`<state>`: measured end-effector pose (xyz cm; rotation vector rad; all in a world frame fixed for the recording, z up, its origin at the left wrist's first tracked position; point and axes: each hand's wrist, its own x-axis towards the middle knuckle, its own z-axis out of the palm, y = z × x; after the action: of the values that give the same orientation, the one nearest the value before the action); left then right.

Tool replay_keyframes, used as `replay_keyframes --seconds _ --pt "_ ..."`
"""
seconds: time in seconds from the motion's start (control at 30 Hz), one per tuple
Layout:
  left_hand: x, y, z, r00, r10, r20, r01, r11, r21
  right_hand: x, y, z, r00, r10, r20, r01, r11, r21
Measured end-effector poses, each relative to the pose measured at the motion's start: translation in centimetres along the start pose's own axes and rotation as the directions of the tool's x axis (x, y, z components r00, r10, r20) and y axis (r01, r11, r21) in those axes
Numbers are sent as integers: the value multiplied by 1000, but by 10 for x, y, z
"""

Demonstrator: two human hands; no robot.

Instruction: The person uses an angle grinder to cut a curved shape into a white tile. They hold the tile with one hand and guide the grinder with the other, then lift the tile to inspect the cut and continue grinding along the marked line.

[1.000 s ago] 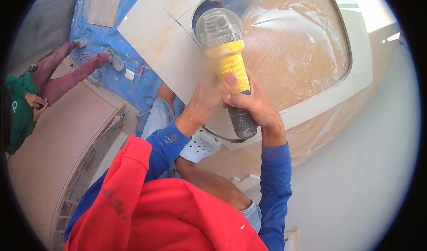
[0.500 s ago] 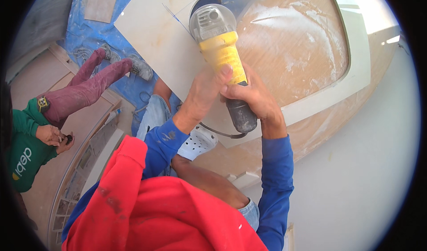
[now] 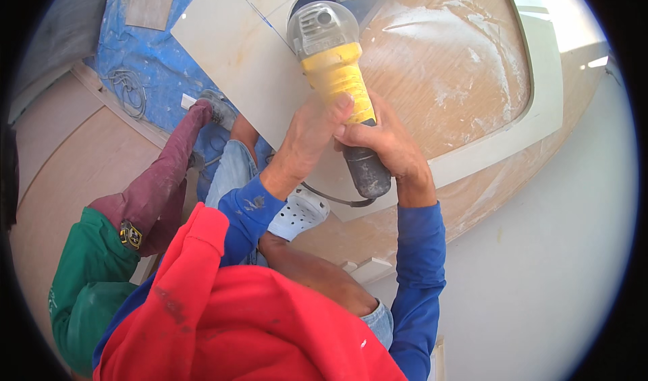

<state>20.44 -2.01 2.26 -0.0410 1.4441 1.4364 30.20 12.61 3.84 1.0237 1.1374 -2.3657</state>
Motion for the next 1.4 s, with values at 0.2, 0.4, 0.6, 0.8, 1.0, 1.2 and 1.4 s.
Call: replay_keyframes --seconds 0.2,0.4,0.6,0.8,1.0,1.2,1.4 --pt "-1 4 -3 998 -22 56 21 1000 9 1 2 -1 1000 -4 13 4 1000 -4" --pt "1 5 -2 999 -4 38 4 1000 2 2 0 0 1000 -3 -3 3 1000 5" --pt "2 -1 -2 1000 -22 21 22 1000 4 2 0 0 1000 8 -6 -8 1000 5" --pt "1 0 -4 999 -25 44 24 1000 8 3 1 -1 1000 13 10 -13 1000 -9" --pt "2 0 -5 998 -37 43 37 999 3 3 0 -1 1000 14 4 -14 1000 -26" --pt "3 -4 -5 998 -33 47 33 999 3 3 0 0 1000 21 -13 -21 999 -34" --pt "3 -1 -8 994 -69 86 68 998 13 3 0 -1 1000 13 -2 -14 999 -43"
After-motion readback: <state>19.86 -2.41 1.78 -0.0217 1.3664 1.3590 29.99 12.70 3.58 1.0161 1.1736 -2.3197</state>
